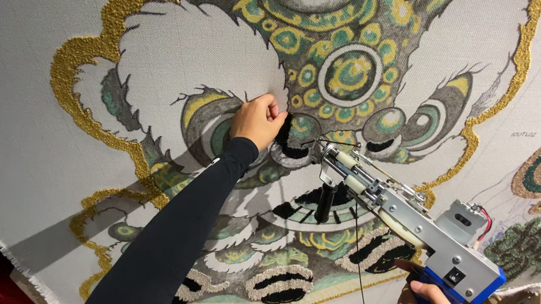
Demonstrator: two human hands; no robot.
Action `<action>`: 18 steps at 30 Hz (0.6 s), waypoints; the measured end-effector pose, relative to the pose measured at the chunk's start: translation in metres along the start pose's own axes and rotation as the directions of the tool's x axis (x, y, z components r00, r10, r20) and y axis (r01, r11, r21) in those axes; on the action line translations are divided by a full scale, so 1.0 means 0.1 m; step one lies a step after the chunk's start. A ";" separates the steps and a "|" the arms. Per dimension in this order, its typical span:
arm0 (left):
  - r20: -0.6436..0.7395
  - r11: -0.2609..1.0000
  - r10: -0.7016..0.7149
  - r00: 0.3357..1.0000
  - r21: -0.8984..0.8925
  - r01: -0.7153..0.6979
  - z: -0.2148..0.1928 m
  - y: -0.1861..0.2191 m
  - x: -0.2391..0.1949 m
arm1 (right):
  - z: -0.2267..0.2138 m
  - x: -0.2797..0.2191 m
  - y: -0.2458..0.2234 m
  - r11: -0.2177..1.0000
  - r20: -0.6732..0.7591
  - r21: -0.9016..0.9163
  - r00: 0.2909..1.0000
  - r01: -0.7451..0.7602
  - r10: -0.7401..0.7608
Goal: The person uses a handheld tufting gun to apply yarn into a stretched canvas, following a pre-printed design of a stylized face. They guide the tool with both hands to create the textured pattern.
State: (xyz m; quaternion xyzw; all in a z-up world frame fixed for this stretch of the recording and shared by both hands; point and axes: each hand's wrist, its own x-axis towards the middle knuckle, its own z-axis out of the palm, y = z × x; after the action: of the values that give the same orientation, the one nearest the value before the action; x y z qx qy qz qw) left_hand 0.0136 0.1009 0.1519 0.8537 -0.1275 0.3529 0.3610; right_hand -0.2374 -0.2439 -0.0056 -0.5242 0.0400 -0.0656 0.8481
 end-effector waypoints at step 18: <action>0.522 0.810 0.070 0.850 -0.527 0.257 1.42 -0.12 -1.51 | -0.36 -0.06 -0.11 0.993 0.058 -0.011 0.991 -0.117 0.118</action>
State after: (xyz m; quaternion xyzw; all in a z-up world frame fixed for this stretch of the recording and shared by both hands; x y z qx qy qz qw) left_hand -0.0166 0.0032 -0.0284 0.7709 -0.2770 0.0352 0.5724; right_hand -0.2495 -0.2793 -0.0121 -0.5260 0.0463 0.0000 0.8492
